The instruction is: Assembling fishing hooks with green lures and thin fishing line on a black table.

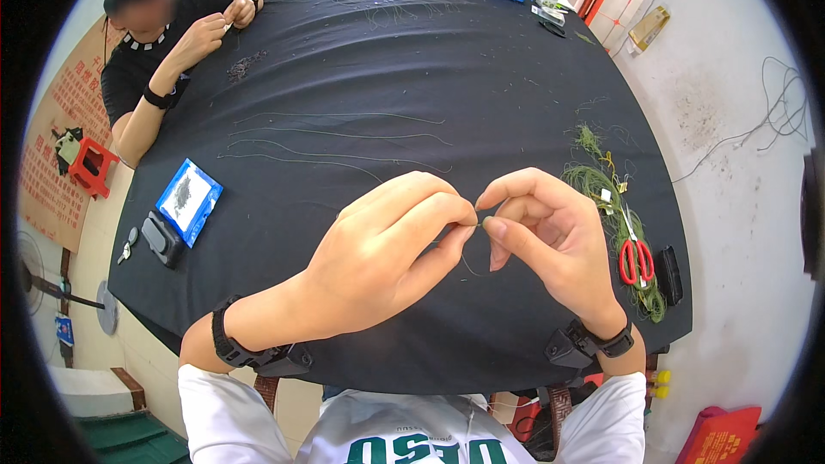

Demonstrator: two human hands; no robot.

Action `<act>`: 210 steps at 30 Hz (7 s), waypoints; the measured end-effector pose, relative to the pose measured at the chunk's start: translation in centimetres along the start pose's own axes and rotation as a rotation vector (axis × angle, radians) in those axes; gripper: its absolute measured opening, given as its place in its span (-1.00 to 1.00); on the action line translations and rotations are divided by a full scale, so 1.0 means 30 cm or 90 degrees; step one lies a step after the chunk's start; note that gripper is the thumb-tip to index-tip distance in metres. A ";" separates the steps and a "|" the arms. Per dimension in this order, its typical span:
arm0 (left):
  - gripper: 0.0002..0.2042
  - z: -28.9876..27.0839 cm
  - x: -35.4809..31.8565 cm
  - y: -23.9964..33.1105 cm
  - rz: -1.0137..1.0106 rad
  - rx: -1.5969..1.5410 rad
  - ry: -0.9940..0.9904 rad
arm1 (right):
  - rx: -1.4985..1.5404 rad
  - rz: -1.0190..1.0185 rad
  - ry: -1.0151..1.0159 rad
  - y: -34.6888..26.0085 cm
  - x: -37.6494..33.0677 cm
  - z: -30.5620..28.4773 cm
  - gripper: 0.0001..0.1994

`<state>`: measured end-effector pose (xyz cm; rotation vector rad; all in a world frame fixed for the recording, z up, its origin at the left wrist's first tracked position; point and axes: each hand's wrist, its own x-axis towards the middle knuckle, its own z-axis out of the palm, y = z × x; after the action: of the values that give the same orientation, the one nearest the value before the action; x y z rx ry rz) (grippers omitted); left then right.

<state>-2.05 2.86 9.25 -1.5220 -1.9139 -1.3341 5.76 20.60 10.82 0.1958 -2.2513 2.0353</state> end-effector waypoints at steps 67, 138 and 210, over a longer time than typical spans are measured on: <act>-0.90 -0.043 0.011 0.002 -0.425 -0.506 -0.048 | 0.217 0.211 -0.097 0.005 0.030 -0.064 -0.87; -0.82 -0.018 0.005 0.009 0.059 0.002 0.049 | -0.595 -0.493 0.152 -0.014 -0.036 0.025 -0.75; -0.77 0.002 -0.017 0.005 0.151 0.070 0.109 | -0.655 -0.617 0.135 0.006 -0.042 0.049 -0.67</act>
<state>-1.71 2.61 8.91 -1.4767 -1.6190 -1.1938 6.98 19.21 10.29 0.7176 -2.0905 0.3487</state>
